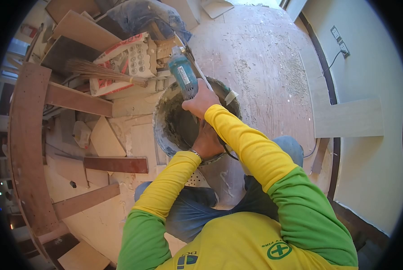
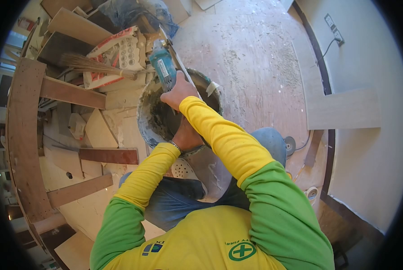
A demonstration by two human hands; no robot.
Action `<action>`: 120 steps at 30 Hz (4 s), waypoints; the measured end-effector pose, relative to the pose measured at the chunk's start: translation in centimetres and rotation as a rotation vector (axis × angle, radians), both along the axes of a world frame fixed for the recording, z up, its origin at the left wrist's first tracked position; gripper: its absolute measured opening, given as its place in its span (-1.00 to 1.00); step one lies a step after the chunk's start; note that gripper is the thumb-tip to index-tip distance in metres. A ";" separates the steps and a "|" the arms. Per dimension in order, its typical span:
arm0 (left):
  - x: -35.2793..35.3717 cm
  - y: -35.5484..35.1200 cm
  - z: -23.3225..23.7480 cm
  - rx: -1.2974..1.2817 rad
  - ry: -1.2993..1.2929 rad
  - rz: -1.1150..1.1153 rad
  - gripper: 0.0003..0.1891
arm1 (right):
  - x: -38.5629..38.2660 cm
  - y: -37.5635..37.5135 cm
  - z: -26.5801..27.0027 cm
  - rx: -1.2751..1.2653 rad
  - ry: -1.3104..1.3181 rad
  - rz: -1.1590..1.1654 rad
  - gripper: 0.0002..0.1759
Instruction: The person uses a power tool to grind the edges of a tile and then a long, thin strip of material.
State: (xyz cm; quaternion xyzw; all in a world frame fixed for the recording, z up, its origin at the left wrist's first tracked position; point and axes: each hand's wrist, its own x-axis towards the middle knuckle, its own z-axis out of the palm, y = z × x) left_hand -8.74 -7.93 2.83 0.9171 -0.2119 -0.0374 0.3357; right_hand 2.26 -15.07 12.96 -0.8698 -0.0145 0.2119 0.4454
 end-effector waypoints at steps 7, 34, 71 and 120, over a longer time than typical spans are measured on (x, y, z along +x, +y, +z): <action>0.1 0.2 -0.1 -0.010 0.001 -0.005 -0.08 | 0.2 0.3 0.4 0.002 0.007 -0.012 0.13; 0.2 0.2 0.1 0.022 0.023 -0.026 -0.06 | 0.1 0.1 0.7 -0.009 -0.005 0.007 0.15; 0.3 0.3 -1.5 0.057 -0.009 -0.021 -0.07 | -0.5 -0.3 0.5 -0.036 0.007 0.039 0.17; 0.6 -0.2 0.3 0.034 0.035 -0.017 -0.28 | -0.9 -1.2 2.3 -0.052 0.031 0.052 0.17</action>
